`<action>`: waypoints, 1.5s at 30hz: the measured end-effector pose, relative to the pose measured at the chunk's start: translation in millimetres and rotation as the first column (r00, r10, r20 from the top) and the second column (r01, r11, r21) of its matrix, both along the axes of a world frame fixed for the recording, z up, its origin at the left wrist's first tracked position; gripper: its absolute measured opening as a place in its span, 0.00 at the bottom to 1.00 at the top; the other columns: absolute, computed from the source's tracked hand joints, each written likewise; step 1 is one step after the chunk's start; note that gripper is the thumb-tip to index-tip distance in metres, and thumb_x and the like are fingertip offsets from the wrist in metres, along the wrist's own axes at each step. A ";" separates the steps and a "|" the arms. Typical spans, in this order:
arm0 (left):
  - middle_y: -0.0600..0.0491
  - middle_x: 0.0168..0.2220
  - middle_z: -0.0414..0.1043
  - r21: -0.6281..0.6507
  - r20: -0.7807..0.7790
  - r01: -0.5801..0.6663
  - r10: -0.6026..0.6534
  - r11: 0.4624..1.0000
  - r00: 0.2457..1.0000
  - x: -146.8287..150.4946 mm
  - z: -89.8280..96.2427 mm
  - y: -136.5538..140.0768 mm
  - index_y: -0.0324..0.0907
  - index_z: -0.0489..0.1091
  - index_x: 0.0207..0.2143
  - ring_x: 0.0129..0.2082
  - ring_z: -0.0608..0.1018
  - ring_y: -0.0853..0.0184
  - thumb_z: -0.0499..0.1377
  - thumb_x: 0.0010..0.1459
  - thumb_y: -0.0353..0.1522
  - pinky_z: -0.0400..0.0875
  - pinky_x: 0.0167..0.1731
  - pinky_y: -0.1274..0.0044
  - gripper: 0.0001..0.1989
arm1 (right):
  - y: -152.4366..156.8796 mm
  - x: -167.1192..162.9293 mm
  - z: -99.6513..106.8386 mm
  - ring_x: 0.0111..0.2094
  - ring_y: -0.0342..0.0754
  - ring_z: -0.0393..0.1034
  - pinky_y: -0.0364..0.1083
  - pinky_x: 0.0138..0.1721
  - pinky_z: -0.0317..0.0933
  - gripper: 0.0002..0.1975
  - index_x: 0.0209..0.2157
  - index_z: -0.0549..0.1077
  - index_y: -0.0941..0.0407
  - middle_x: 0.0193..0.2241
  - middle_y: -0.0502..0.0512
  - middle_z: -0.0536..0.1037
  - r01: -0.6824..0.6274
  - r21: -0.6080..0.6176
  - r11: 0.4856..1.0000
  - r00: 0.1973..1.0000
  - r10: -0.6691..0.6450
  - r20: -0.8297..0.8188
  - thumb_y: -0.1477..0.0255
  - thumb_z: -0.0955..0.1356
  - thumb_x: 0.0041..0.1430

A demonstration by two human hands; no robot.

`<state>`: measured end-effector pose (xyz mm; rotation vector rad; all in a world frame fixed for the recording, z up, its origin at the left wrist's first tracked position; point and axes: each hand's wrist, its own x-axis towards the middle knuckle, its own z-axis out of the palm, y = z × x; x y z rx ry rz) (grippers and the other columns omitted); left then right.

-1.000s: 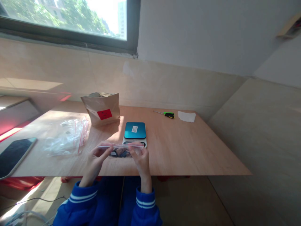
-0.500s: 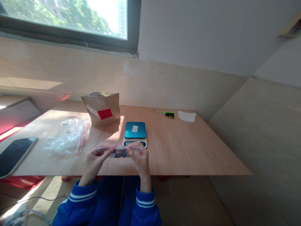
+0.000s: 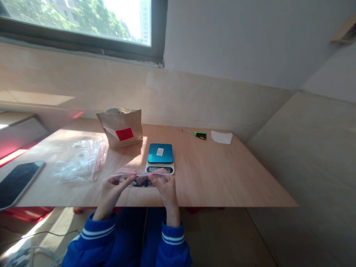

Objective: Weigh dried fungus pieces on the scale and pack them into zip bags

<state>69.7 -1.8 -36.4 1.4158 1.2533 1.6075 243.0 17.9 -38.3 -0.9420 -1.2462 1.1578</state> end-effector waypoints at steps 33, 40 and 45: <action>0.54 0.31 0.77 0.252 -0.241 -0.008 0.071 0.968 0.968 8.5 12.9 -6.6 0.44 0.77 0.32 0.34 0.78 0.68 0.65 0.54 0.30 0.73 0.36 0.75 0.01 | -17.9 -0.6 29.2 0.51 0.53 0.67 0.56 0.57 0.49 0.04 0.36 0.77 0.49 0.41 0.52 0.78 0.089 0.575 0.813 0.747 -0.437 0.502 0.71 0.72 0.57; 0.54 0.31 0.77 0.277 -0.344 0.036 0.064 0.960 0.937 12.1 14.4 -7.4 0.44 0.76 0.32 0.35 0.77 0.67 0.64 0.56 0.29 0.72 0.36 0.74 0.02 | -17.0 -4.0 28.2 0.40 0.49 0.70 0.51 0.48 0.52 0.05 0.29 0.75 0.52 0.30 0.49 0.77 0.093 0.596 0.798 0.724 -0.465 0.509 0.75 0.71 0.58; 0.54 0.32 0.77 0.277 -0.384 0.071 0.043 0.958 0.922 12.7 11.1 -5.5 0.44 0.75 0.33 0.36 0.77 0.66 0.63 0.57 0.29 0.71 0.38 0.72 0.02 | -17.0 -4.8 24.6 0.38 0.49 0.69 0.50 0.47 0.52 0.09 0.26 0.73 0.53 0.26 0.47 0.77 0.132 0.614 0.778 0.715 -0.504 0.485 0.81 0.71 0.56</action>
